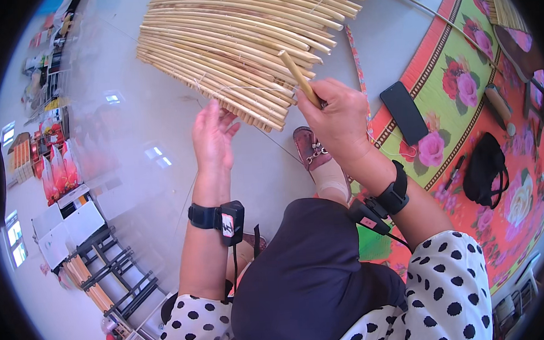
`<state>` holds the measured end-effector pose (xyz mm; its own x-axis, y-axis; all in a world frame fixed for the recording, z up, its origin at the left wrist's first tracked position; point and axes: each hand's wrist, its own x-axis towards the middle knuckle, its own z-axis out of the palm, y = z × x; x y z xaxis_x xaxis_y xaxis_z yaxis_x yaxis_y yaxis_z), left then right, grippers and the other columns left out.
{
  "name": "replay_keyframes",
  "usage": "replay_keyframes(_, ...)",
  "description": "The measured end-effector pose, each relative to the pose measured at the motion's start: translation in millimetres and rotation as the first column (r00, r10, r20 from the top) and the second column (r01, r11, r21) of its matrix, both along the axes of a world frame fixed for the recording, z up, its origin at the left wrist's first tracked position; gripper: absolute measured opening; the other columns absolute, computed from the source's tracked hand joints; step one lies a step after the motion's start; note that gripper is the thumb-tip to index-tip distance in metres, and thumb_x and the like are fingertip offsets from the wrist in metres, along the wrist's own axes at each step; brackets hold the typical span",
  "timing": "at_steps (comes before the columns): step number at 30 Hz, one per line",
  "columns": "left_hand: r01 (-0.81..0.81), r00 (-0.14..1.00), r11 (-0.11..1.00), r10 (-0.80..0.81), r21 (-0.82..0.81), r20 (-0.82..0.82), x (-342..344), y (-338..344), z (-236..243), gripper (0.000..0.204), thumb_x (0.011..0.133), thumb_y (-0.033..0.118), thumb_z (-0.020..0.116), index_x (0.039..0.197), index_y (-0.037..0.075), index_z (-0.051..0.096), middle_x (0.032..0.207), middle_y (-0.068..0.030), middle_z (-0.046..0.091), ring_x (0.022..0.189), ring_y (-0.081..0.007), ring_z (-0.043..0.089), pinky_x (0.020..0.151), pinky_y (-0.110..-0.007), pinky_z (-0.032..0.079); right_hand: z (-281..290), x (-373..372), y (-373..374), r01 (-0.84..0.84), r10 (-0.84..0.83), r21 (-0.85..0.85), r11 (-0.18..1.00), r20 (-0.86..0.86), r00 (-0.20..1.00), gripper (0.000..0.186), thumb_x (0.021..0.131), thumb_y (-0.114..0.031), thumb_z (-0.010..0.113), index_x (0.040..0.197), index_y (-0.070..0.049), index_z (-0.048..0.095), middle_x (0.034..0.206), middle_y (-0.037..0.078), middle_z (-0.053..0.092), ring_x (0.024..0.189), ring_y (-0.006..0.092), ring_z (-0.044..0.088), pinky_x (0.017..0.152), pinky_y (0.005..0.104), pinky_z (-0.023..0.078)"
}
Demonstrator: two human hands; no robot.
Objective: The person sits on the floor and weaves thin bamboo sticks into a mat. They use shears to trim a stick and then insert it into the weave, securing it with string.
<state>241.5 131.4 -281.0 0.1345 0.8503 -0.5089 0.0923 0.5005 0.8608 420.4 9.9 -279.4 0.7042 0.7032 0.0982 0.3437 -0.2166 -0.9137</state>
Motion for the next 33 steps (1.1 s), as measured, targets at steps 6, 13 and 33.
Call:
replay_keyframes(6,0.046,0.898,0.982,0.039,-0.181,0.439,21,1,-10,0.049,0.093,0.029,0.066,0.131,0.005,0.048,0.121,-0.0098,0.061,0.111,-0.0209,0.060,0.093,-0.038,0.051,0,-1,1,0.004,-0.003,-0.014,1.000,0.024,1.000,0.011,0.079,-0.012,0.073,0.081,-0.002,0.070,0.066,0.012,0.060,0.053,0.0217,0.055,0.052,0.0316,0.044)
replay_keyframes(13,0.081,0.884,0.979,0.017,-0.188,0.468,24,1,-19,0.047,0.091,0.022,0.068,0.130,0.005,0.048,0.122,-0.0080,0.060,0.112,-0.0203,0.059,0.096,-0.038,0.050,-3,-2,-1,0.019,-0.019,-0.001,1.000,0.056,0.998,0.011,0.079,-0.010,0.073,0.080,0.001,0.069,0.064,0.012,0.060,0.053,0.0192,0.056,0.053,0.0302,0.044)
replay_keyframes(33,0.017,0.914,0.981,0.064,-0.195,0.401,24,-19,-6,0.042,0.094,0.022,0.064,0.128,0.004,0.048,0.120,-0.0082,0.060,0.107,-0.0184,0.060,0.093,-0.035,0.051,13,4,-21,0.035,-0.024,-0.063,0.997,0.169,0.985,0.012,0.079,-0.011,0.073,0.073,-0.002,0.067,0.061,0.011,0.057,0.052,0.0260,0.055,0.050,0.0334,0.043)
